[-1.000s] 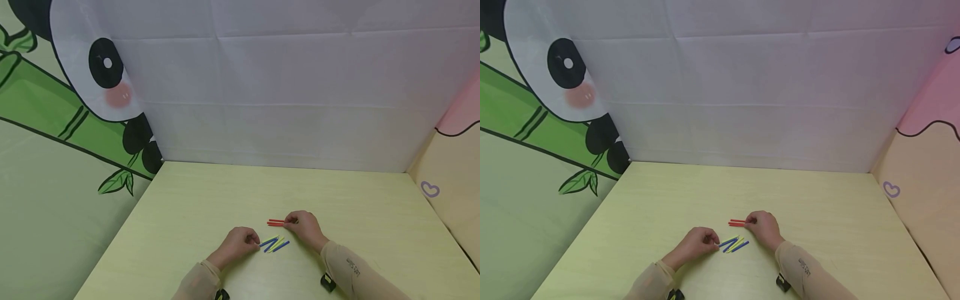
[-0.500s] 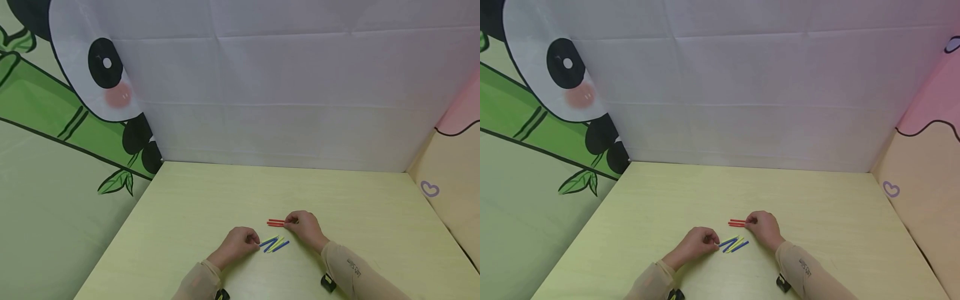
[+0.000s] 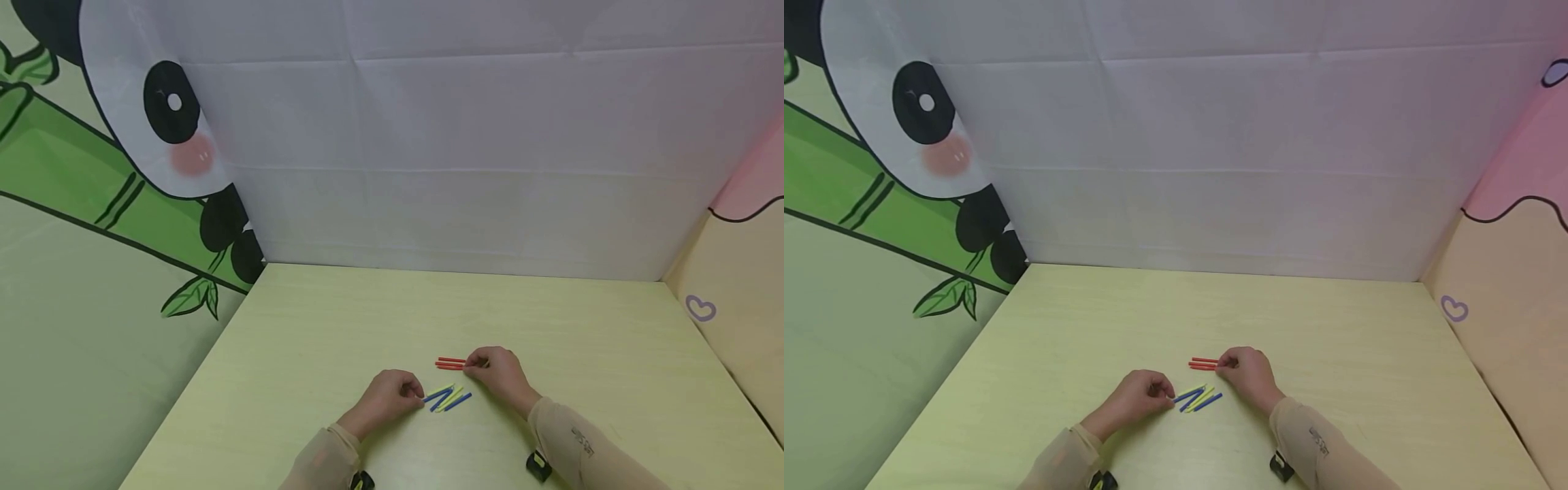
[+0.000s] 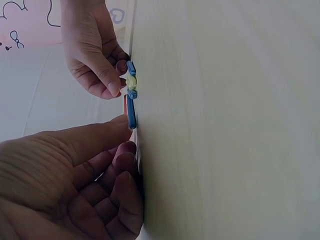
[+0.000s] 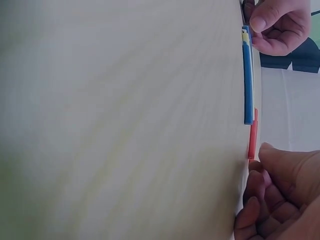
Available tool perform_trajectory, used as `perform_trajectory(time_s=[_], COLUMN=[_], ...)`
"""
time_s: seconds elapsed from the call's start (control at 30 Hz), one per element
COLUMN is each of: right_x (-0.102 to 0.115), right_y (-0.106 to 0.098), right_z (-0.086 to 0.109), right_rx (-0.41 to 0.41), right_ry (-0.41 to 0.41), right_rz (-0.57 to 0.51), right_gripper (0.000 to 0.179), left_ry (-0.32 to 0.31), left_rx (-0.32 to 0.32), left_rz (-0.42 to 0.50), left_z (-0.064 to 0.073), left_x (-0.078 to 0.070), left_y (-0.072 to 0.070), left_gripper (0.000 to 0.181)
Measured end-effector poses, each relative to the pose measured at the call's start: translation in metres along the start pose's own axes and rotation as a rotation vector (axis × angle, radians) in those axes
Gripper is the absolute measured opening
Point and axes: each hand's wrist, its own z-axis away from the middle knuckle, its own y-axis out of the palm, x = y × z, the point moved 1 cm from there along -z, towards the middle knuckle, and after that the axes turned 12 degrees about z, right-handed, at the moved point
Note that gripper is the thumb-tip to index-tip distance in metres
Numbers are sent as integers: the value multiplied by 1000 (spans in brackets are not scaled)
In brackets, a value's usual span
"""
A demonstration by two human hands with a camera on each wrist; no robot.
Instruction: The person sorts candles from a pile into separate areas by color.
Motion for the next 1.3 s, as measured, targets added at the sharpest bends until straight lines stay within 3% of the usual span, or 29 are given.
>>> perform_trajectory(time_s=[0.33, 1.3], right_x=[-2, -7], right_y=[1, -3], right_z=[7, 18], right_rx=[11, 24], right_ry=[11, 0], right_rz=[-27, -58], right_gripper=[8, 10], left_ry=[-2, 8], left_rx=[1, -28], left_rz=[10, -97], left_z=[1, -4], left_x=[0, -1], left_y=[-2, 6], left_gripper=[9, 16])
